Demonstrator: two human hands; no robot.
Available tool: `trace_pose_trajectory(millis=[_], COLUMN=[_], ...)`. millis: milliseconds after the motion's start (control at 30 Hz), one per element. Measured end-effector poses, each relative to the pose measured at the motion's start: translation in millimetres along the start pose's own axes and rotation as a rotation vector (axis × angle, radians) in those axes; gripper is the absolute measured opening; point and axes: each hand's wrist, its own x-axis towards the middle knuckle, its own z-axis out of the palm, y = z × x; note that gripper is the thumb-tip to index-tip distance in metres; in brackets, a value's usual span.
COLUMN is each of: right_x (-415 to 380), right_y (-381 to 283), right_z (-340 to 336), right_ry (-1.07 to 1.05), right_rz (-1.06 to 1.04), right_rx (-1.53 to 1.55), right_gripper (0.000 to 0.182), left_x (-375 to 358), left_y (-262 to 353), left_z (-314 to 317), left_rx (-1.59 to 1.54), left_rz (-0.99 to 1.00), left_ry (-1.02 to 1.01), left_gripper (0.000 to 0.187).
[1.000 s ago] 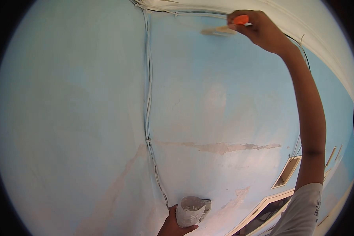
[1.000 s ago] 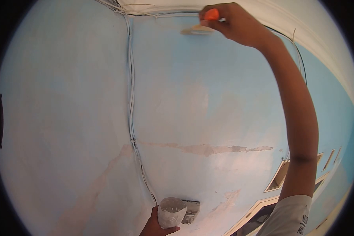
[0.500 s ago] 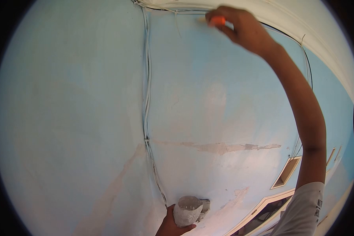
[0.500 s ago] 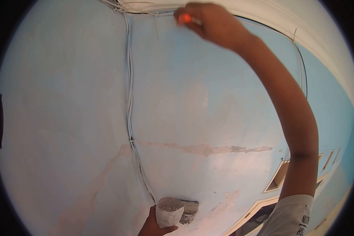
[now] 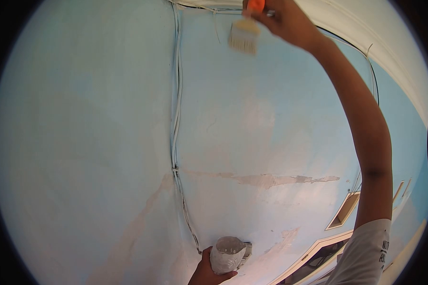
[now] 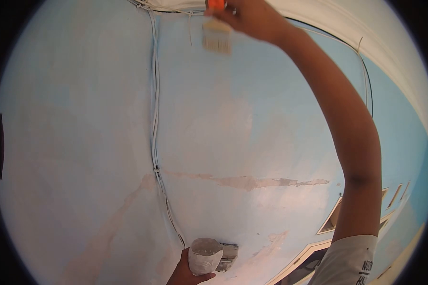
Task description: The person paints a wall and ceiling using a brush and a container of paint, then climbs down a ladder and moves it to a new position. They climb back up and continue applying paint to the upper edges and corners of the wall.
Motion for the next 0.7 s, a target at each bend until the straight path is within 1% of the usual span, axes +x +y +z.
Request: trace_pose_trajectory(millis=[67,100,167,200,233,267,333,400,467,533,567,633,667,700], right_x=[22.1,21.8,17.5,7.5,-9.9,-29.4,-85.7,-127.4,-152.5,-171.7,-172.9,-154.5,-124.4,-107.5], right_y=[-8.8,-5.0,2.4,4.0,3.3,0.5,-26.1,-63.7,-94.3,-109.1,-107.3,-84.5,-74.6,-45.4], right_z=[-21.2,-19.2,-14.5,-6.7,6.8,20.1,40.6,38.1,30.6,33.1,36.2,39.2,18.0,21.5], right_ry=[0.057,0.054,0.198,0.196,0.166,0.134,0.002,-0.127,-0.291,-0.522,-0.528,-0.428,-0.546,-0.357], right_rz=[0.027,0.03,-0.238,-0.234,-0.356,-0.481,-0.475,-0.382,-0.25,-0.122,-0.08,0.096,0.313,0.233], right_rx=[0.151,0.152,0.021,0.023,-0.036,-0.095,-0.06,0.128,0.435,0.653,0.729,0.861,0.746,0.62], right_gripper=[0.019,0.019,0.018,0.018,0.018,0.021,0.026,0.019,0.016,0.013,0.013,0.016,0.013,0.01], left_x=[-0.2,0.6,1.7,1.1,0.3,-0.2,0.8,1.9,0.5,-2.4,-3.0,-3.5,-4.3,-4.8], left_y=[-4.0,-5.9,-9.7,-11.4,-13.2,-15.1,-19.1,-23.2,-27.5,-31.7,-33.5,-36.8,-38.9,-40.5], left_z=[0.4,0.2,0.1,-0.9,-1.8,-2.3,-2.8,-3.4,-2.6,-1.9,-2.1,-2.8,-3.0,-2.8], left_rx=[0.017,0.034,0.068,0.087,0.105,0.122,0.152,0.184,0.215,0.249,0.267,0.289,0.295,0.302], left_rz=[-0.012,-0.012,-0.012,-0.014,-0.015,-0.014,-0.006,0.005,0.009,0.012,0.017,0.024,-0.004,-0.031], left_ry=[0.0,-0.001,-0.003,-0.005,-0.007,-0.01,-0.013,-0.013,-0.011,-0.01,-0.008,-0.006,-0.035,-0.064], left_gripper=[0.056,0.058,0.063,0.066,0.068,0.071,0.077,0.082,0.088,0.094,0.096,0.099,0.105,0.112])
